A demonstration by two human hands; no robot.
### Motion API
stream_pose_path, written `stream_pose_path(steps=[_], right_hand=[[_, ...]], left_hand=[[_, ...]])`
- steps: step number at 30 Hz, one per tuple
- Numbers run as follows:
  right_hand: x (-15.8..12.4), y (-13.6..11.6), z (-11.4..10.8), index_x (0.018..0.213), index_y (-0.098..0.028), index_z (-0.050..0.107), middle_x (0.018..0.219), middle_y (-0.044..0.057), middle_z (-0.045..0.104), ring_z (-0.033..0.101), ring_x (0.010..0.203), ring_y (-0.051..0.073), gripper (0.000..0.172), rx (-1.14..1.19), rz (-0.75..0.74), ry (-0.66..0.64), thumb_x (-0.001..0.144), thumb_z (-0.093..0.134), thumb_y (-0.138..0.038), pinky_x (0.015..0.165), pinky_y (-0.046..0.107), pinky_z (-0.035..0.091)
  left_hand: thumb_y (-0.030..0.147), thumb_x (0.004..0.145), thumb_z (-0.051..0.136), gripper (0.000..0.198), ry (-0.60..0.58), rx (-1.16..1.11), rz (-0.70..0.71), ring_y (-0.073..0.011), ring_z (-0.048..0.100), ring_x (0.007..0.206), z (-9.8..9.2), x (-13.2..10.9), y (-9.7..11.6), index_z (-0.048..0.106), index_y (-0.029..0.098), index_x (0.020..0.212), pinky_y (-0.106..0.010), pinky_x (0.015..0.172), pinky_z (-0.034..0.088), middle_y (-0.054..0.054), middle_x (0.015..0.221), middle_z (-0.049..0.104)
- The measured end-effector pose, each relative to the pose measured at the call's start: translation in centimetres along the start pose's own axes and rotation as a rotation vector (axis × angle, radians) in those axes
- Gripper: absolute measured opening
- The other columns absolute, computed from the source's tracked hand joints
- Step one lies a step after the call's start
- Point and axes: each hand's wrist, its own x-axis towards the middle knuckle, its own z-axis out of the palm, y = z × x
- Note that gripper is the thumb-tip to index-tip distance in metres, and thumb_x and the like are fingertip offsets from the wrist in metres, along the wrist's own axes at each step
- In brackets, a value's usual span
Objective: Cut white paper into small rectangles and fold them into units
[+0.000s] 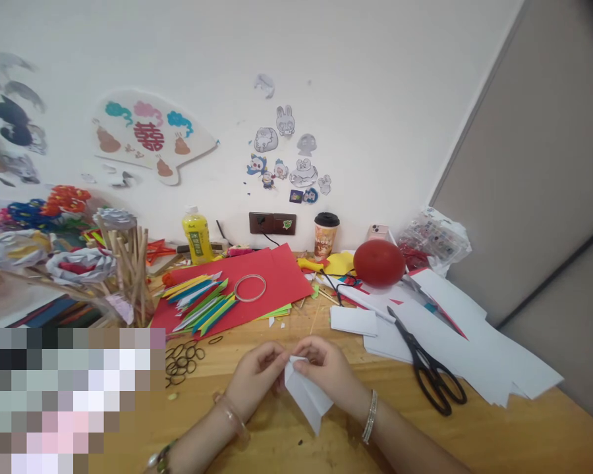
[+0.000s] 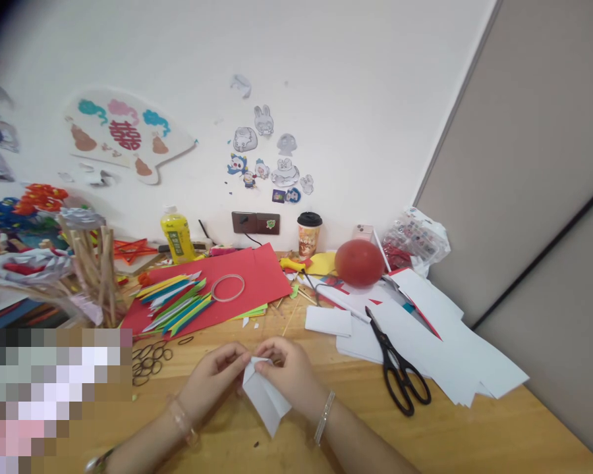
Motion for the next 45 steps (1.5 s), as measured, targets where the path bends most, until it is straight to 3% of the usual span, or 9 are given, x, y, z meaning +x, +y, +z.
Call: stream_pose_path(steps=[5, 15, 28, 38, 41, 45], right_hand=[[0.0, 0.5, 0.2, 0.081, -0.017, 0.056, 0.074, 0.001, 0.061, 0.057, 0.068, 0.014, 0.012, -0.019, -0.042, 0.005, 0.074, 0.057, -0.026, 0.062, 0.025, 0.044], [0.3, 1.3, -0.1, 0.07, -0.016, 0.054, 0.057, -0.004, 0.052, 0.048, 0.051, 0.009, 0.018, -0.045, 0.064, -0.006, 0.074, 0.057, -0.033, 0.047, 0.019, 0.035], [0.1, 0.3, 0.0, 0.065, -0.016, 0.052, 0.052, -0.005, 0.049, 0.042, 0.045, 0.007, 0.017, -0.064, 0.131, 0.022, 0.069, 0.061, -0.03, 0.042, 0.017, 0.03], [-0.1, 0.2, 0.0, 0.065, -0.017, 0.054, 0.052, -0.005, 0.05, 0.043, 0.047, 0.008, 0.011, -0.147, 0.053, 0.038, 0.071, 0.056, -0.025, 0.045, 0.019, 0.031], [0.0, 0.6, 0.0, 0.073, -0.018, 0.055, 0.052, -0.006, 0.052, 0.045, 0.047, 0.009, 0.006, -0.134, 0.053, 0.056, 0.071, 0.056, -0.023, 0.045, 0.019, 0.032], [-0.2, 0.6, 0.1, 0.095, -0.02, 0.05, 0.052, -0.007, 0.053, 0.045, 0.047, 0.009, 0.021, -0.087, 0.029, -0.009, 0.074, 0.054, -0.022, 0.045, 0.018, 0.032]], left_hand=[[0.047, 0.069, 0.058, 0.033, 0.027, 0.031, -0.005, -0.0091, 0.048, 0.041, 0.2, -0.1, 0.4, 0.053, 0.015, 0.063, -0.021, 0.043, 0.039, 0.005, 0.047, 0.052], [0.046, 0.068, 0.056, 0.031, 0.039, 0.098, -0.009, -0.0096, 0.047, 0.04, 0.4, -0.1, 0.5, 0.051, 0.017, 0.06, -0.021, 0.042, 0.038, 0.006, 0.044, 0.05], [0.044, 0.07, 0.054, 0.028, 0.052, 0.175, 0.008, -0.0113, 0.048, 0.042, 0.5, -0.3, 0.3, 0.049, 0.019, 0.06, -0.022, 0.044, 0.039, 0.006, 0.046, 0.048], [0.043, 0.078, 0.045, 0.029, 0.037, 0.295, 0.099, -0.0128, 0.046, 0.051, 0.7, -0.5, 0.4, 0.046, 0.019, 0.061, -0.023, 0.051, 0.038, 0.004, 0.054, 0.045], [0.043, 0.073, 0.052, 0.026, 0.058, 0.305, 0.118, -0.0125, 0.043, 0.054, 0.7, -0.4, 0.1, 0.048, 0.019, 0.064, -0.023, 0.051, 0.036, 0.004, 0.057, 0.044], [0.044, 0.072, 0.053, 0.029, 0.037, 0.265, 0.091, -0.0122, 0.042, 0.054, 0.4, -0.2, -0.1, 0.048, 0.018, 0.062, -0.022, 0.051, 0.034, 0.004, 0.055, 0.044]])
